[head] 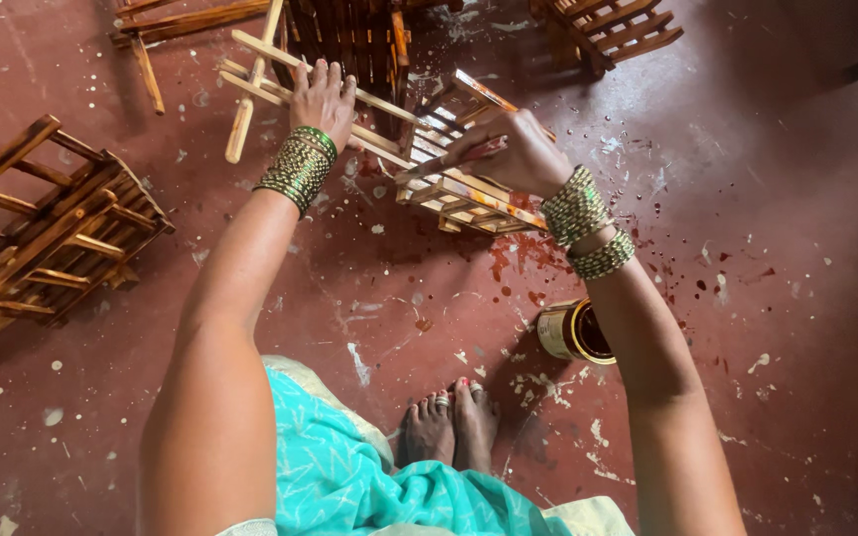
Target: The person sits on the floor and paints small wooden chair frames with a brush, dipping the brush into a can of dark stain or paint. They rotate and reposition each chair frame to coat the slats and legs, working through the frames one at a time.
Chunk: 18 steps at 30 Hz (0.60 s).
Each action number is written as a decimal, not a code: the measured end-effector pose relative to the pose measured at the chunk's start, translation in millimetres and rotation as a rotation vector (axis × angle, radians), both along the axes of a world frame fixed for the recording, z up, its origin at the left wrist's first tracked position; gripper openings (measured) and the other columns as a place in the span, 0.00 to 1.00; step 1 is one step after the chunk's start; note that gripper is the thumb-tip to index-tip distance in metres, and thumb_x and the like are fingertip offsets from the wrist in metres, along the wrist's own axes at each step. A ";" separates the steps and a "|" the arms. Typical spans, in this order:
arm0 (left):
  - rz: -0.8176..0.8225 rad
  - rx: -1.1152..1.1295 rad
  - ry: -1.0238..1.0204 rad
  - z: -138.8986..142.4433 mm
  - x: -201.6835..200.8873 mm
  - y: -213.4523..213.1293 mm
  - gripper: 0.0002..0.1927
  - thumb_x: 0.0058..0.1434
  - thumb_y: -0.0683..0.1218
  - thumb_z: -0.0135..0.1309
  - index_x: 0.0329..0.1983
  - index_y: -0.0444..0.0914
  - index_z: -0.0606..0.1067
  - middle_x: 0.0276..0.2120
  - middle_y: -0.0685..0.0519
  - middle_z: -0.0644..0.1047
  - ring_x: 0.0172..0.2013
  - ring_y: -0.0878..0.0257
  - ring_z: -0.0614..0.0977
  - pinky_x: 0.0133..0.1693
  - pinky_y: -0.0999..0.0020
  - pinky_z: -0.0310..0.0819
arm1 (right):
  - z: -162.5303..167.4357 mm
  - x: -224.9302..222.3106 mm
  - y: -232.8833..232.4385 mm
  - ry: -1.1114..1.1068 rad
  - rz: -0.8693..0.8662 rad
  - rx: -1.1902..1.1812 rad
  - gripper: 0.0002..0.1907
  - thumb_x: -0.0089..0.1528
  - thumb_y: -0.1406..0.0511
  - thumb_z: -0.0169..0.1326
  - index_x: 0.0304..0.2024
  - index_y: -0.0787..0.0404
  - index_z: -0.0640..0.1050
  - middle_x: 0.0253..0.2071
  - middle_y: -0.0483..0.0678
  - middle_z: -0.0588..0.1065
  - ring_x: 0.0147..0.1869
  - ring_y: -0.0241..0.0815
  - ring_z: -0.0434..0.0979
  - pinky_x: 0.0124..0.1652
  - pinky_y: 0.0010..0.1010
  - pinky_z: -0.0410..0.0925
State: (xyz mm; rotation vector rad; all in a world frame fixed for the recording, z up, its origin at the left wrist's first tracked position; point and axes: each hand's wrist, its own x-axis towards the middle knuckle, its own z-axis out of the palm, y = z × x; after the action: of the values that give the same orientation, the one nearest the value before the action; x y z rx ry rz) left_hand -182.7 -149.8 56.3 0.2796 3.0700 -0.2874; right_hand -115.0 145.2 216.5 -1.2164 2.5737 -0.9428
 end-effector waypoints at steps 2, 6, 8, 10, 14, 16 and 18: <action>0.003 0.002 0.005 2.9 0.6 0.5 0.65 0.41 0.76 0.62 0.78 0.45 0.54 0.74 0.41 0.55 0.73 0.46 0.54 0.70 0.45 0.36 | 0.5 -7.0 3.3 -0.060 0.018 -0.036 0.11 0.58 0.71 0.66 0.42 0.52 0.86 0.39 0.44 0.84 0.38 0.35 0.85 0.39 0.28 0.79; 0.004 0.009 -0.005 6.4 2.7 0.0 0.57 0.48 0.72 0.59 0.77 0.44 0.54 0.74 0.41 0.55 0.73 0.46 0.55 0.70 0.46 0.37 | 4.6 -20.4 4.1 0.044 0.039 0.064 0.09 0.56 0.70 0.69 0.39 0.55 0.87 0.37 0.45 0.84 0.38 0.36 0.85 0.38 0.30 0.77; 0.007 0.008 -0.014 4.3 2.0 -1.3 0.54 0.52 0.70 0.57 0.77 0.44 0.54 0.74 0.41 0.55 0.73 0.46 0.55 0.70 0.46 0.37 | 5.6 -22.0 2.2 0.099 0.038 0.103 0.08 0.57 0.70 0.70 0.38 0.56 0.87 0.37 0.46 0.84 0.38 0.37 0.85 0.39 0.31 0.78; -0.001 0.010 0.006 -0.4 0.3 -2.1 0.50 0.56 0.67 0.55 0.77 0.44 0.55 0.74 0.41 0.55 0.72 0.47 0.55 0.70 0.46 0.37 | 4.2 -20.9 -0.1 -0.003 0.082 -0.001 0.10 0.57 0.71 0.68 0.41 0.57 0.86 0.40 0.46 0.84 0.40 0.37 0.85 0.41 0.29 0.79; -0.023 0.033 0.133 -4.9 -1.3 -3.4 0.37 0.68 0.60 0.52 0.77 0.46 0.58 0.74 0.42 0.57 0.72 0.46 0.57 0.71 0.44 0.38 | -8.3 -18.4 7.0 -0.047 0.017 -0.074 0.12 0.56 0.72 0.67 0.41 0.57 0.86 0.42 0.46 0.84 0.41 0.39 0.86 0.43 0.31 0.79; -0.018 0.041 0.111 -4.2 0.3 -3.3 0.41 0.64 0.63 0.54 0.77 0.45 0.58 0.74 0.42 0.57 0.73 0.46 0.57 0.71 0.44 0.38 | -16.0 -26.6 22.0 -0.111 0.034 -0.147 0.10 0.59 0.72 0.65 0.43 0.58 0.86 0.45 0.47 0.84 0.45 0.40 0.86 0.47 0.31 0.80; -0.010 0.036 0.057 0.6 3.1 -2.0 0.50 0.56 0.68 0.58 0.77 0.44 0.57 0.74 0.42 0.56 0.73 0.47 0.56 0.71 0.46 0.37 | -26.2 -36.5 44.4 -0.217 -0.049 -0.217 0.09 0.61 0.71 0.64 0.44 0.58 0.85 0.46 0.48 0.84 0.47 0.40 0.86 0.48 0.31 0.81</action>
State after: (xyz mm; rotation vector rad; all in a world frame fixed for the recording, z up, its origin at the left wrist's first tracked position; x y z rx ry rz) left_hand -179.6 -151.7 56.9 0.2935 3.1331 -0.2454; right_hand -151.4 189.6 190.3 -1.0360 2.3900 -1.3153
